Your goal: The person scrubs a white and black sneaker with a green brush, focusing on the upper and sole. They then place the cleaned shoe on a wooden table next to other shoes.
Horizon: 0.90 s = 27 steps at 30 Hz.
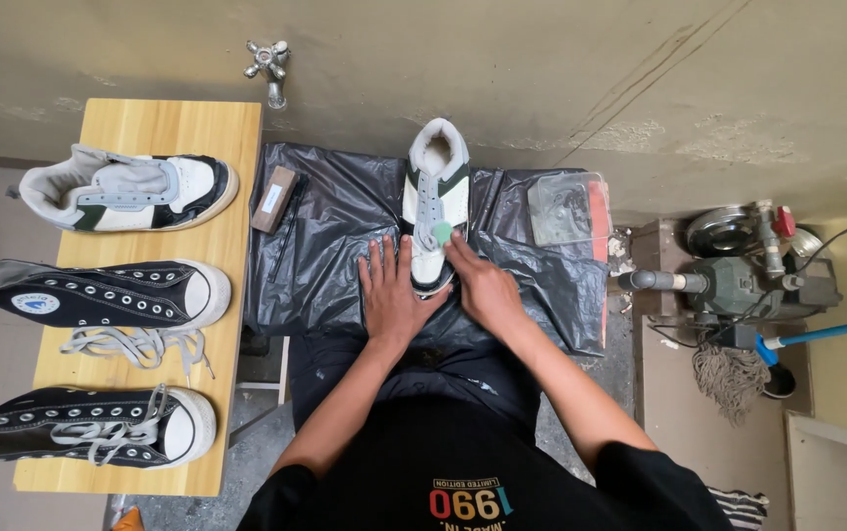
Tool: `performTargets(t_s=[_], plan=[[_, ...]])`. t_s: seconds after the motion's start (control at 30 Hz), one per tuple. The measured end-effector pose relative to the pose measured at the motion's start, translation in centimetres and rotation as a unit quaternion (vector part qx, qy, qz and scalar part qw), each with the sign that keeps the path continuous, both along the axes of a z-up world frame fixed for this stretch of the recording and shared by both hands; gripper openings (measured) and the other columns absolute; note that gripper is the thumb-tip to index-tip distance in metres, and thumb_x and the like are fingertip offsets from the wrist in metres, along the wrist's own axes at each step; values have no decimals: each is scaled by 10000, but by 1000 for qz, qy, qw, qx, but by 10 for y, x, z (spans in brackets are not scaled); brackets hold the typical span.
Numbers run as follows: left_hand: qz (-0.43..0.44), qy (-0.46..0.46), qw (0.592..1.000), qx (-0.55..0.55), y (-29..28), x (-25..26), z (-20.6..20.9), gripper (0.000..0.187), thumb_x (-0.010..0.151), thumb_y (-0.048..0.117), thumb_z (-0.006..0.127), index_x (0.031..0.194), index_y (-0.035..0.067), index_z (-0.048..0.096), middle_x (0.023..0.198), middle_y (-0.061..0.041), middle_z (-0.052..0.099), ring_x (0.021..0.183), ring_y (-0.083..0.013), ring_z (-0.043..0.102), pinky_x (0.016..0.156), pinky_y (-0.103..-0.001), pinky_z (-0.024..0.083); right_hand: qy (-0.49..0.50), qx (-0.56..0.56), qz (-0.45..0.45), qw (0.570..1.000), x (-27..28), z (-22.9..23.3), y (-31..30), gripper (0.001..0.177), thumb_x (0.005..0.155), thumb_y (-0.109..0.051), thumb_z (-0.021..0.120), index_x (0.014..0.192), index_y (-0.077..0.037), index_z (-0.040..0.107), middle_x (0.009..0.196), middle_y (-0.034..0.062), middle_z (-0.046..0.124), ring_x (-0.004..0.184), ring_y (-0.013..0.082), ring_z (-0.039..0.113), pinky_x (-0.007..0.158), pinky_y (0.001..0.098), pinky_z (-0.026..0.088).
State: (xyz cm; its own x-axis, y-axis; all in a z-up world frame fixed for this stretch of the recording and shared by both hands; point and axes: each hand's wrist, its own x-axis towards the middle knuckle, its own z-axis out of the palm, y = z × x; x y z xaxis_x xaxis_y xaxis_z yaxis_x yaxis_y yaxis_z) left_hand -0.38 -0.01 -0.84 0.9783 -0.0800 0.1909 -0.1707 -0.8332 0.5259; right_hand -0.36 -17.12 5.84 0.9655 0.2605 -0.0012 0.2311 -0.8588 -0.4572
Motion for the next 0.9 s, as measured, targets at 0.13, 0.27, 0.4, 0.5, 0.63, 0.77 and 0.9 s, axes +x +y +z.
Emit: performTargets(t_s=[0.13, 0.27, 0.4, 0.5, 0.63, 0.77, 0.9], plan=[[6, -7, 1000, 9, 0, 1, -10, 1097, 710, 648, 768, 1593, 138, 363, 1586, -234, 402, 1504, -437, 299, 1229, -620, 160, 78, 67, 19, 995, -12, 10, -12, 454, 978, -143, 529, 1411, -253, 606, 1515, -42, 552, 1206, 296, 638, 882, 460, 585], [-6, -5, 1000, 4, 2, 1, -12, 1124, 690, 645, 767, 1599, 143, 339, 1593, -251, 375, 1500, -463, 290, 1215, -657, 153, 81, 107, 72, 988, 14, 67, -8, 415, 953, -74, 549, 1349, -132, 660, 1425, 105, 632, 1184, 416, 640, 876, 554, 553], [-10, -13, 1000, 8, 2, 0, -3, 1071, 750, 621, 752, 1606, 137, 328, 1622, -254, 328, 1493, -479, 293, 1197, -680, 163, -167, -117, 83, 975, 65, 65, 12, 447, 965, -138, 503, 1389, -226, 611, 1480, -49, 586, 870, 318, 718, 668, 441, 603], [-25, -8, 1000, 13, 1, -1, -7, 1062, 773, 604, 743, 1618, 143, 294, 1656, -228, 275, 1510, -452, 274, 1197, -702, 123, -309, -280, 120, 901, 93, 57, 36, 390, 903, -138, 563, 1276, -216, 647, 1393, -57, 637, 724, 198, 677, 542, 309, 585], [-20, -8, 1000, 12, 2, 2, -7, 1037, 769, 599, 743, 1605, 145, 330, 1634, -235, 320, 1499, -450, 302, 1186, -713, 138, -362, -338, 138, 858, 105, 17, 41, 352, 837, -170, 630, 1176, -192, 723, 1284, -2, 704, 647, 214, 650, 446, 347, 542], [-8, 34, 999, 10, 2, 2, -7, 980, 752, 674, 692, 1564, 211, 397, 1581, -226, 394, 1522, -404, 279, 1190, -704, 140, -198, -324, 168, 910, 84, 24, 48, 376, 888, -207, 600, 1244, -150, 707, 1353, 71, 682, 694, 262, 733, 520, 388, 587], [0, 38, 999, 4, 1, 4, -3, 936, 704, 699, 691, 1493, 244, 477, 1573, -205, 402, 1533, -377, 262, 1202, -706, 141, 24, -222, 190, 956, 76, 43, 51, 475, 871, -63, 517, 1323, -95, 660, 1447, 140, 605, 885, 417, 747, 671, 515, 610]])
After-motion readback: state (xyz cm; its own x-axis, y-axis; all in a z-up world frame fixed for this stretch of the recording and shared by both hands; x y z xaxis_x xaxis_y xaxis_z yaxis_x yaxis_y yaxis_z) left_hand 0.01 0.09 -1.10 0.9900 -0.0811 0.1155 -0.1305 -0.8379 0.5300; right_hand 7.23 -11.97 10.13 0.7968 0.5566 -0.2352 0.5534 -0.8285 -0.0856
